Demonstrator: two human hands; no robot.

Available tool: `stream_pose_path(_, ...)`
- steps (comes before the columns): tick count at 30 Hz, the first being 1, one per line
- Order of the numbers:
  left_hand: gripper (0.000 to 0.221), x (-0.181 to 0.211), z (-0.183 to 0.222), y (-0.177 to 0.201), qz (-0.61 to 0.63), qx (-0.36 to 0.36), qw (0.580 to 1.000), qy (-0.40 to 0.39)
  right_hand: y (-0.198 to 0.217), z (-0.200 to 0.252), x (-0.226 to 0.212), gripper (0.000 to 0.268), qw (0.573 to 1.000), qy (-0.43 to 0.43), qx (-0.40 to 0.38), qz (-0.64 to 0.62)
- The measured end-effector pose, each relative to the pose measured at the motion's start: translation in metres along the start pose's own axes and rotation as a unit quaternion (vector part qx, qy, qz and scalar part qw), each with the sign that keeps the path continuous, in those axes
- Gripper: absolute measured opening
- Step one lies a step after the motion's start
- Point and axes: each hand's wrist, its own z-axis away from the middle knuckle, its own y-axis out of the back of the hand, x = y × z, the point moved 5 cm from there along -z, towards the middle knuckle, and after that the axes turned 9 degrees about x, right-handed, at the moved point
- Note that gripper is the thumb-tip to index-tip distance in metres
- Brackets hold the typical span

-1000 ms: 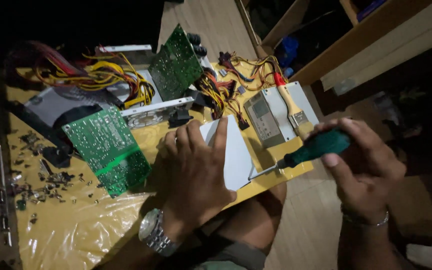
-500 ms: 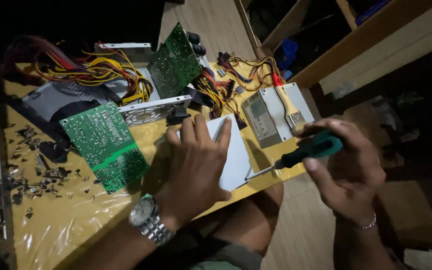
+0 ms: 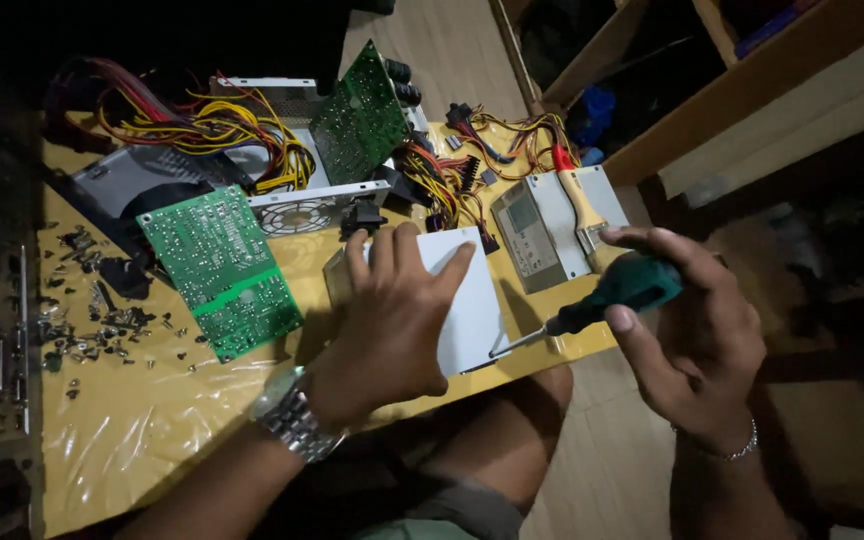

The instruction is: Cleaning a power supply unit with a brush and using a screwdriver to work on computer hardware components.

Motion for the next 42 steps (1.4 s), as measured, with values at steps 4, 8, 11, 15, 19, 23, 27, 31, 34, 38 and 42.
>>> stream_pose_path(4, 0.135, -0.005, 0.005, -0.001, 0.101, 0.005, 0.995, 0.023, 0.005, 0.008, 0.007, 0.054, 0.998, 0.016, 0.022, 0.051)
stream_pose_path(8, 0.133, -0.006, 0.006, 0.004, 0.142, 0.009, 0.989, 0.05, 0.001, 0.007, 0.004, 0.054, 0.999, 0.031, 0.035, 0.001)
stream_pose_path(11, 0.13, -0.006, 0.008, 0.002, 0.14, 0.036, 0.988, 0.052, -0.002, 0.003, -0.004, 0.044, 0.998, -0.02, 0.006, -0.067)
stream_pose_path(15, 0.124, -0.005, 0.007, 0.004, 0.134, 0.049, 0.989, 0.049, 0.01, 0.01, 0.003, 0.049, 0.995, -0.001, 0.038, 0.087)
stream_pose_path(19, 0.125, -0.006, 0.006, 0.005, 0.14, 0.043, 0.988, 0.058, 0.015, 0.014, 0.02, 0.047, 0.998, -0.035, 0.024, -0.044)
stream_pose_path(23, 0.125, -0.006, 0.007, 0.007, 0.141, 0.046, 0.987, 0.059, 0.013, 0.013, 0.011, 0.045, 0.989, -0.102, 0.059, -0.095)
stream_pose_path(27, 0.124, -0.006, 0.007, 0.006, 0.146, 0.055, 0.986, 0.057, 0.014, 0.012, 0.021, 0.039, 0.998, -0.027, 0.027, -0.051)
stream_pose_path(31, 0.128, -0.007, 0.007, 0.001, 0.133, 0.056, 0.987, 0.069, 0.02, 0.015, 0.028, 0.039, 0.994, -0.032, 0.039, -0.1)
stream_pose_path(34, 0.13, -0.007, 0.007, 0.002, 0.132, 0.051, 0.987, 0.075, 0.021, 0.013, 0.026, 0.043, 0.995, -0.036, 0.044, -0.081)
stream_pose_path(38, 0.127, -0.007, 0.007, 0.0, 0.128, 0.048, 0.989, 0.057, 0.018, 0.008, 0.016, 0.043, 0.997, -0.042, 0.069, -0.018)
stream_pose_path(42, 0.123, -0.006, 0.008, 0.0, 0.127, 0.037, 0.99, 0.05, 0.016, 0.008, 0.007, 0.039, 0.995, -0.038, 0.088, -0.032)
